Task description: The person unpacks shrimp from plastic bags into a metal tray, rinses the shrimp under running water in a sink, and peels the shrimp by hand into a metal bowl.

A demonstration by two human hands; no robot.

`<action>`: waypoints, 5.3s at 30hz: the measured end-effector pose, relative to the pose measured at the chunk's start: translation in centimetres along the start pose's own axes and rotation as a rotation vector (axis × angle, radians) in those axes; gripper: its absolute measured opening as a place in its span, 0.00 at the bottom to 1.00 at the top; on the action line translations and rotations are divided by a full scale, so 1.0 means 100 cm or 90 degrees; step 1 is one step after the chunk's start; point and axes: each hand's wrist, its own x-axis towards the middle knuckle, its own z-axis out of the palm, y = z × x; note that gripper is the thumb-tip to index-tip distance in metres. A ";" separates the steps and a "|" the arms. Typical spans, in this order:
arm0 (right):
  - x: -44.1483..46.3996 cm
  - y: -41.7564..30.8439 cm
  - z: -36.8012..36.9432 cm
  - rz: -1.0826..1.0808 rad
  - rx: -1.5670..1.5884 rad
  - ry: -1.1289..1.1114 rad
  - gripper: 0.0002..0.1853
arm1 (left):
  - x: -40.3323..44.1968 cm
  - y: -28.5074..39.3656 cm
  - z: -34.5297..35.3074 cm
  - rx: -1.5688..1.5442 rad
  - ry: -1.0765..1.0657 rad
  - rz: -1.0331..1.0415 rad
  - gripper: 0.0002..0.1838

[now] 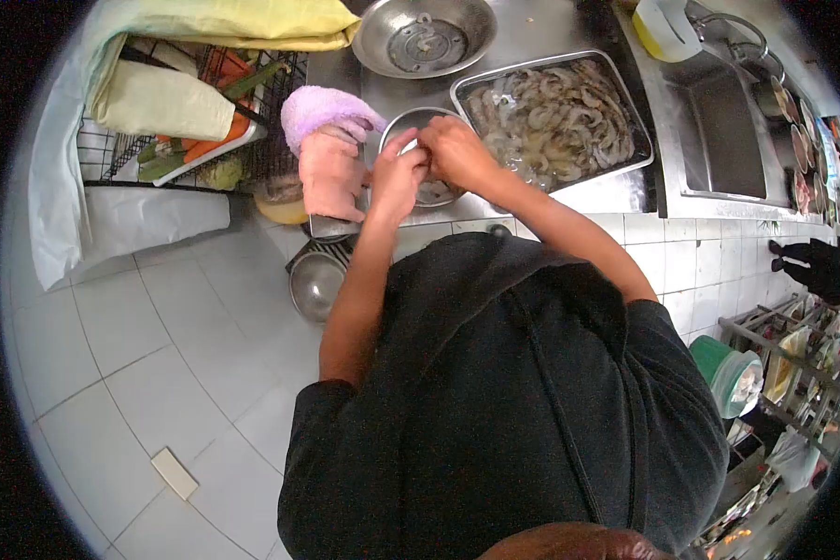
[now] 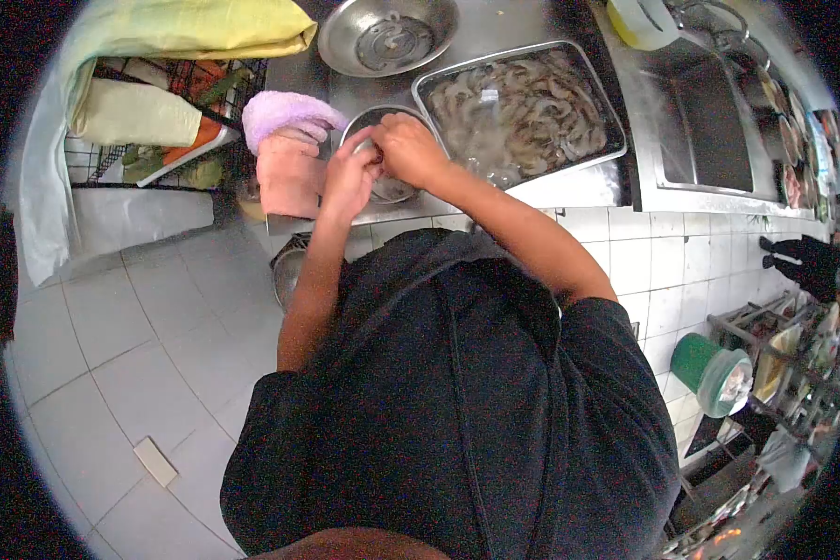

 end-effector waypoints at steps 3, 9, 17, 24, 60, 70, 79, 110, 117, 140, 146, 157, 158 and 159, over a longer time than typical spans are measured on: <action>-0.001 0.004 0.008 0.006 0.036 0.031 0.15 | 0.013 0.006 -0.017 -0.053 -0.070 -0.079 0.26; 0.002 -0.002 0.008 -0.025 0.059 0.101 0.07 | 0.016 0.014 -0.023 -0.004 -0.120 -0.112 0.22; 0.011 -0.001 0.003 0.198 0.146 0.188 0.06 | -0.007 0.022 -0.013 0.130 -0.085 -0.092 0.24; 0.012 0.021 0.001 0.320 0.146 0.083 0.10 | -0.021 0.021 -0.029 0.141 -0.019 -0.031 0.21; -0.001 -0.021 0.006 0.037 0.073 -0.040 0.08 | -0.014 0.006 -0.009 0.202 0.168 0.006 0.21; 0.002 -0.020 0.000 0.100 0.126 0.004 0.08 | -0.020 0.007 -0.008 0.231 0.121 0.047 0.24; 0.018 -0.009 -0.005 0.311 0.109 0.100 0.09 | -0.031 -0.002 -0.001 0.288 0.145 0.127 0.16; -0.119 0.108 -0.064 0.377 -0.132 -0.012 0.10 | 0.079 0.101 0.099 0.245 0.008 0.260 0.26; -0.062 0.132 -0.057 0.212 -0.251 -0.026 0.08 | 0.064 0.029 0.091 0.440 0.029 0.218 0.14; 0.004 0.033 -0.064 0.021 -0.204 0.110 0.07 | 0.033 -0.012 0.072 0.342 0.107 0.329 0.14; 0.003 0.000 -0.022 0.067 -0.111 0.104 0.12 | -0.002 -0.008 0.035 0.270 0.136 0.298 0.11; -0.006 -0.018 0.021 0.099 0.054 0.077 0.07 | -0.039 0.016 -0.004 0.228 0.136 0.129 0.12; -0.005 -0.019 0.020 0.103 0.063 0.076 0.07 | -0.043 0.020 -0.005 0.252 0.128 0.105 0.12; -0.006 -0.018 0.020 0.109 0.071 0.075 0.07 | -0.043 0.018 -0.009 0.213 0.116 0.068 0.12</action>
